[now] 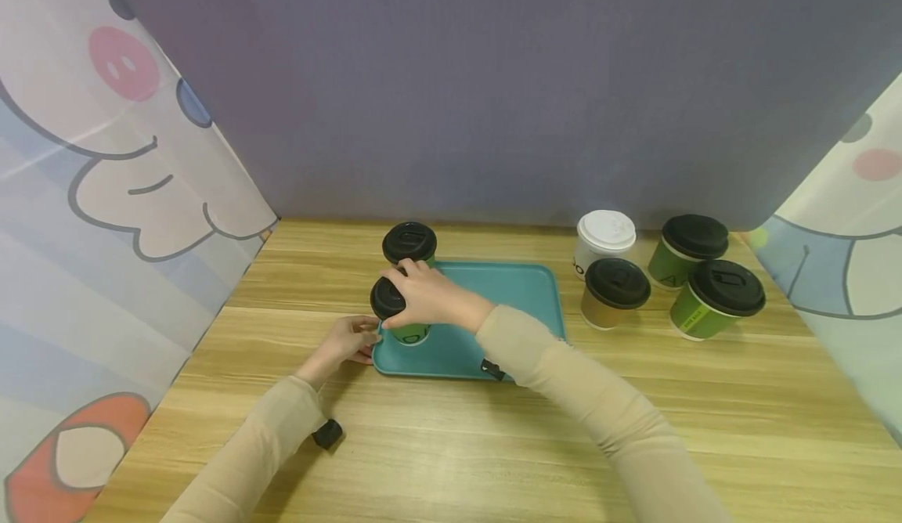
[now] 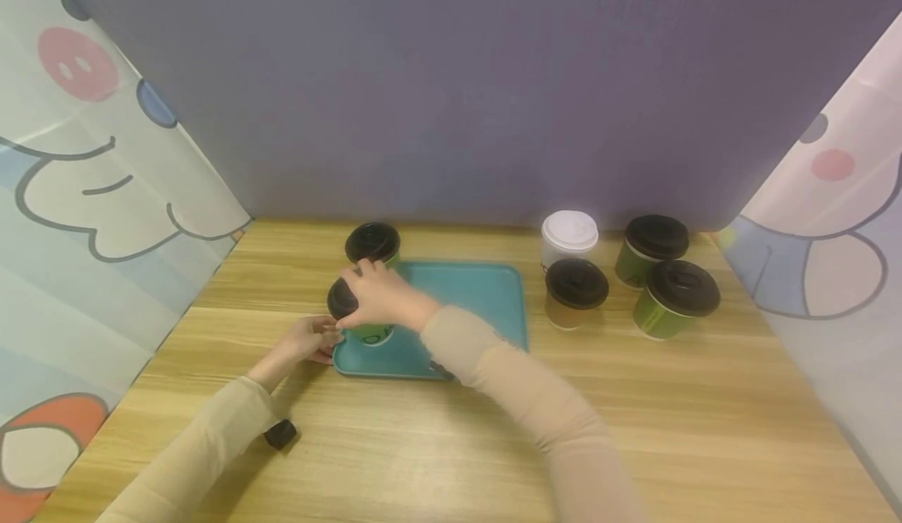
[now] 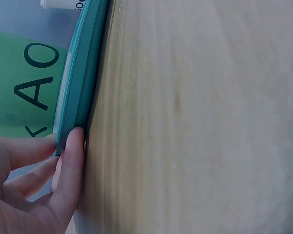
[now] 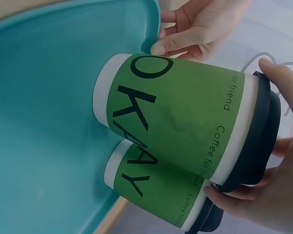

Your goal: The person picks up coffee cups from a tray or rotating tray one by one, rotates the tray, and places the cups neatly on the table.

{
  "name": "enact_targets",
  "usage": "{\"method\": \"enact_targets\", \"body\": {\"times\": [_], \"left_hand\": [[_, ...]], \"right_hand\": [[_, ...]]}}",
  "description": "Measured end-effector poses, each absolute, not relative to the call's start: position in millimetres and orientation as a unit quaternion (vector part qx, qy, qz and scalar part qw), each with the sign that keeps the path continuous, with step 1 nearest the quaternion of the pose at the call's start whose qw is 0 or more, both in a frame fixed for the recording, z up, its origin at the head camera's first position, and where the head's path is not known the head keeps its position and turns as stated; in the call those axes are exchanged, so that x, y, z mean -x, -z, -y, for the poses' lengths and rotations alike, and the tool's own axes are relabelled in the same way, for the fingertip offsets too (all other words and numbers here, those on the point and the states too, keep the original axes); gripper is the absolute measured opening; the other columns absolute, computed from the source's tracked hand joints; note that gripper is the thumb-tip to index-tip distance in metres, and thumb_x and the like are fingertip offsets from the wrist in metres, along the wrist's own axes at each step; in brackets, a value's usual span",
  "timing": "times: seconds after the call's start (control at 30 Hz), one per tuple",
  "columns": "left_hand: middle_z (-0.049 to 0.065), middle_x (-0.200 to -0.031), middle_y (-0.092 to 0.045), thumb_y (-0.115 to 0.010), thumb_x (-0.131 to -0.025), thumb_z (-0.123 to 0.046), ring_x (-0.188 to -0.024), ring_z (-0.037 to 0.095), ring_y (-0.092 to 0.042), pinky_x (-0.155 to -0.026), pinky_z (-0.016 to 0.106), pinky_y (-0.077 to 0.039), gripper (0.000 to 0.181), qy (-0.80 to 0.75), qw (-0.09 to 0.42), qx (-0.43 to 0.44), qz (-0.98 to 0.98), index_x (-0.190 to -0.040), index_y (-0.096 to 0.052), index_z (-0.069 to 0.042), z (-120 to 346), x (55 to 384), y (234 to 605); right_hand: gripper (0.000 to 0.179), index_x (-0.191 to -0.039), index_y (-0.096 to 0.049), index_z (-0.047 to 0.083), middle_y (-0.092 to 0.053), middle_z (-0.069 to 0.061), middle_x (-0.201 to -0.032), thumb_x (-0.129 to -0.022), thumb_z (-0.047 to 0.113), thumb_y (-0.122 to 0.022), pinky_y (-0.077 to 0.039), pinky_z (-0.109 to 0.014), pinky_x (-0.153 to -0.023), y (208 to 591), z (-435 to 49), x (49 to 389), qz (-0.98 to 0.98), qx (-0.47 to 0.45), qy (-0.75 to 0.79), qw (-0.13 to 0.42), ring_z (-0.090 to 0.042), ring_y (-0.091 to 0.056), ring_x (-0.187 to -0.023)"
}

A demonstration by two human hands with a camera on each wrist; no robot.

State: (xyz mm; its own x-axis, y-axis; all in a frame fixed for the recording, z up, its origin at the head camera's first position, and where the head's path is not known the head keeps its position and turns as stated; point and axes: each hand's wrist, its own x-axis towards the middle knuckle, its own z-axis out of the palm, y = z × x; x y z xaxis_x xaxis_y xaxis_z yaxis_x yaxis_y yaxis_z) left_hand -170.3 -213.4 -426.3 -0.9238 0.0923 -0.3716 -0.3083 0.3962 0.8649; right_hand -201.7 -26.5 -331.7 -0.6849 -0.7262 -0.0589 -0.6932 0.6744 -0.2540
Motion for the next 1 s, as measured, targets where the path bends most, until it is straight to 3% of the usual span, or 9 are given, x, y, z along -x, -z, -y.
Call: {"method": "enact_targets", "body": {"times": [0.2, 0.53, 1.0], "left_hand": [[0.019, -0.096, -0.055, -0.051, -0.085, -0.001, -0.060, 0.014, -0.056, -0.057, 0.029, -0.055, 0.043, -0.547, 0.187, 0.063, -0.814, -0.125, -0.039, 0.010, 214.0, 169.9, 427.3], [0.016, -0.090, -0.056, -0.051, -0.085, -0.001, -0.058, 0.013, -0.056, -0.056, 0.029, -0.055, 0.042, -0.549, 0.183, 0.057, -0.814, -0.124, -0.040, 0.011, 214.0, 170.5, 427.7], [0.015, -0.087, -0.057, -0.052, -0.085, -0.001, -0.060, 0.013, -0.058, -0.059, 0.031, -0.056, 0.042, -0.547, 0.185, 0.051, -0.815, -0.124, -0.041, 0.010, 213.8, 170.1, 426.8]], "right_hand": [[0.085, -0.140, -0.024, 0.013, -0.027, -0.018, -0.136, -0.075, 0.054, -0.061, -0.041, -0.043, -0.093, 331.7, 29.5, 200.5, -0.916, 0.381, 0.092, 0.082, -0.034, -0.034, -0.119], [0.082, -0.137, -0.030, 0.013, -0.035, -0.016, -0.127, -0.073, 0.054, -0.063, -0.045, -0.039, -0.085, 332.9, 29.7, 200.8, -0.917, 0.381, 0.097, 0.067, -0.032, -0.039, -0.110], [0.084, -0.137, -0.028, 0.015, -0.036, -0.016, -0.126, -0.072, 0.056, -0.062, -0.043, -0.039, -0.090, 325.5, 15.0, 192.3, -0.918, 0.381, 0.099, 0.050, -0.031, -0.040, -0.111]]}}
